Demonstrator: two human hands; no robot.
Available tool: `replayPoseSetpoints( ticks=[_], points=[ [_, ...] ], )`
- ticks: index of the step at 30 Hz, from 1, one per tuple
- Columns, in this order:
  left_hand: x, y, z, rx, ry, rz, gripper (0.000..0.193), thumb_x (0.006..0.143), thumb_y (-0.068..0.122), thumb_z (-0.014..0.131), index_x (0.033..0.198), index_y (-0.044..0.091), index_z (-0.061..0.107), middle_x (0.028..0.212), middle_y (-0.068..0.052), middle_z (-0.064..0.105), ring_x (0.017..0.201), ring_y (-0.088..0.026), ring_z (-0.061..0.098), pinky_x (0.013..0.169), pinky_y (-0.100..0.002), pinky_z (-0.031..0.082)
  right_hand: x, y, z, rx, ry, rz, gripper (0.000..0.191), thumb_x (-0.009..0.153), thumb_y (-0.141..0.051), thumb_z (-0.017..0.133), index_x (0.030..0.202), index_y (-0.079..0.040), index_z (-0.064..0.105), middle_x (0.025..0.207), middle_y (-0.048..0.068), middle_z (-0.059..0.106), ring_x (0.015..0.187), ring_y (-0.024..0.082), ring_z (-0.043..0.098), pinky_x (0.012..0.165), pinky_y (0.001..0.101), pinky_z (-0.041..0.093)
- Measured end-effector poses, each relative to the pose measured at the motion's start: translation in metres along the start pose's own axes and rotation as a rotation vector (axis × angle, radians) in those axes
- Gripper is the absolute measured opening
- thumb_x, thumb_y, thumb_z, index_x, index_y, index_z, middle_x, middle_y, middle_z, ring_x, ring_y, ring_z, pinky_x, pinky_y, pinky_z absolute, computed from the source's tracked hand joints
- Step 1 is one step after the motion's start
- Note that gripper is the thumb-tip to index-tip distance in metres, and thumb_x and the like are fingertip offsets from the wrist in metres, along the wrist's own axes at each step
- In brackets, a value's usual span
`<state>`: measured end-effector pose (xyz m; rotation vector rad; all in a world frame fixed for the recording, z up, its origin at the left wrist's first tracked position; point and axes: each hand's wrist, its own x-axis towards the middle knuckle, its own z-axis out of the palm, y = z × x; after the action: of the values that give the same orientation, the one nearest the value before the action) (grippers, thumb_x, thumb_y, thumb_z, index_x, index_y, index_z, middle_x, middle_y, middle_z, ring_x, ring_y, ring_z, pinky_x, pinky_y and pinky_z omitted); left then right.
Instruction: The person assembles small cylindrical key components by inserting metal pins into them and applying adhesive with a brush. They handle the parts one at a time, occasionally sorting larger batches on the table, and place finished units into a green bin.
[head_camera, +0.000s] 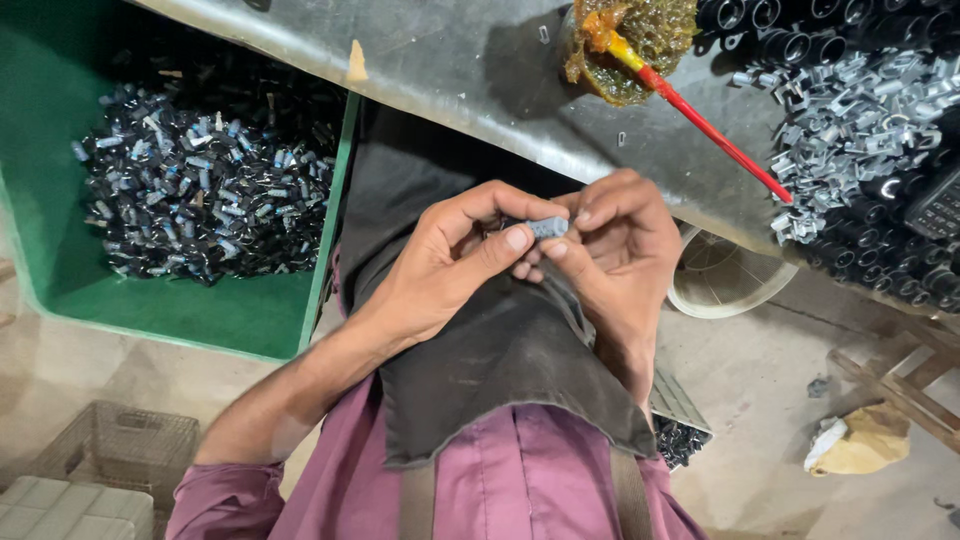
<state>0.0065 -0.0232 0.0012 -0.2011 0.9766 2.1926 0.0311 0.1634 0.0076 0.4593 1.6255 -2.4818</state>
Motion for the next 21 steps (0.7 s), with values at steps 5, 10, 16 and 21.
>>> replayPoseSetpoints(
  ticks=[5,10,16,21],
  points=[
    [0.000,0.002,0.004,-0.054,0.023,-0.007,0.027,0.108,0.011,0.062,0.132,-0.002,0.062,0.114,-0.006,0.069,0.095,-0.008,0.062,0.088,-0.026,0.054,0.001,0.008,-0.004,0.263,-0.167,-0.054,0.020,0.100,-0.006,0.075,0.108,-0.002,0.057,0.117,0.009,0.054,0.101,0.016,0.062,0.090,0.0310,0.056],
    [0.000,0.001,0.010,0.021,0.085,0.026,0.022,0.108,0.009,0.063,0.126,-0.001,0.058,0.112,-0.007,0.070,0.091,-0.009,0.063,0.084,-0.025,0.054,-0.006,0.015,-0.011,0.157,-0.090,-0.053,0.011,0.107,-0.010,0.067,0.106,-0.003,0.058,0.119,0.009,0.054,0.110,0.018,0.060,0.095,0.0302,0.051],
    [0.001,0.001,0.013,0.125,0.095,0.132,0.021,0.108,0.010,0.063,0.126,0.001,0.057,0.119,-0.006,0.069,0.100,-0.008,0.064,0.085,-0.025,0.056,-0.012,0.010,-0.010,0.056,-0.056,-0.032,0.011,0.108,-0.009,0.067,0.103,0.001,0.062,0.117,0.010,0.054,0.106,0.017,0.059,0.095,0.0293,0.050],
    [-0.003,0.004,0.016,0.251,0.121,0.153,0.021,0.109,0.011,0.063,0.125,0.000,0.059,0.116,-0.005,0.068,0.099,-0.007,0.064,0.087,-0.025,0.058,-0.010,0.006,-0.009,0.052,-0.094,-0.014,0.012,0.104,-0.010,0.070,0.105,0.001,0.065,0.120,0.009,0.053,0.117,0.019,0.060,0.107,0.0330,0.049]
  ],
)
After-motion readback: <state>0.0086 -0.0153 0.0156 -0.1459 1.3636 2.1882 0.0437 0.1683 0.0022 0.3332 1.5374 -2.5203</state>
